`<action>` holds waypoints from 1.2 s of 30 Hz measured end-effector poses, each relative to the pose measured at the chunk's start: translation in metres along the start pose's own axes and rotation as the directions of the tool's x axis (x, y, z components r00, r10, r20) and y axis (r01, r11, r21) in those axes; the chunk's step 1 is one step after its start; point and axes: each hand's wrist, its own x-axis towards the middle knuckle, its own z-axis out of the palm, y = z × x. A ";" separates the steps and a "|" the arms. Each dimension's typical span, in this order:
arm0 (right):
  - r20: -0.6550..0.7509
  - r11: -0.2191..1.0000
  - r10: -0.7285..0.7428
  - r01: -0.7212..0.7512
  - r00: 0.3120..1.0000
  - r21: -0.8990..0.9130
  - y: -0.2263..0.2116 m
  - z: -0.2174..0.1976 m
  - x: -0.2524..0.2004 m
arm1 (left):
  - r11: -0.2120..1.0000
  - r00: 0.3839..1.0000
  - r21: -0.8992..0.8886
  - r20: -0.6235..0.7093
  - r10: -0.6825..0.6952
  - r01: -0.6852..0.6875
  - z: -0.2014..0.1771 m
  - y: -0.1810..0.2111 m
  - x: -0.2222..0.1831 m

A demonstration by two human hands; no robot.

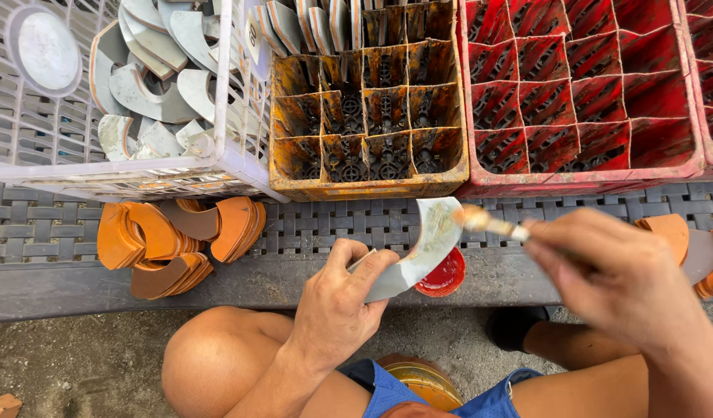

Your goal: The person paints the edges of curved ceramic tiles with red paint using a brush. They repeatedly pick tiles from a white basket, apply paint to the edges, and place them into a yellow crate.

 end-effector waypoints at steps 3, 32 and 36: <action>0.251 0.983 -0.158 0.129 0.955 0.128 0.003 0.002 -0.001 | 0.999 0.999 -0.029 -0.001 0.039 -0.039 0.000 0.000 0.000; 0.019 0.993 -0.052 0.054 0.998 -0.109 0.017 -0.011 0.000 | 0.978 0.965 0.015 0.167 0.202 -0.207 -0.011 -0.007 0.000; -0.023 0.989 -0.129 0.128 0.991 -0.071 0.000 -0.002 -0.002 | 0.991 0.987 -0.011 0.086 0.134 -0.134 -0.010 -0.005 0.002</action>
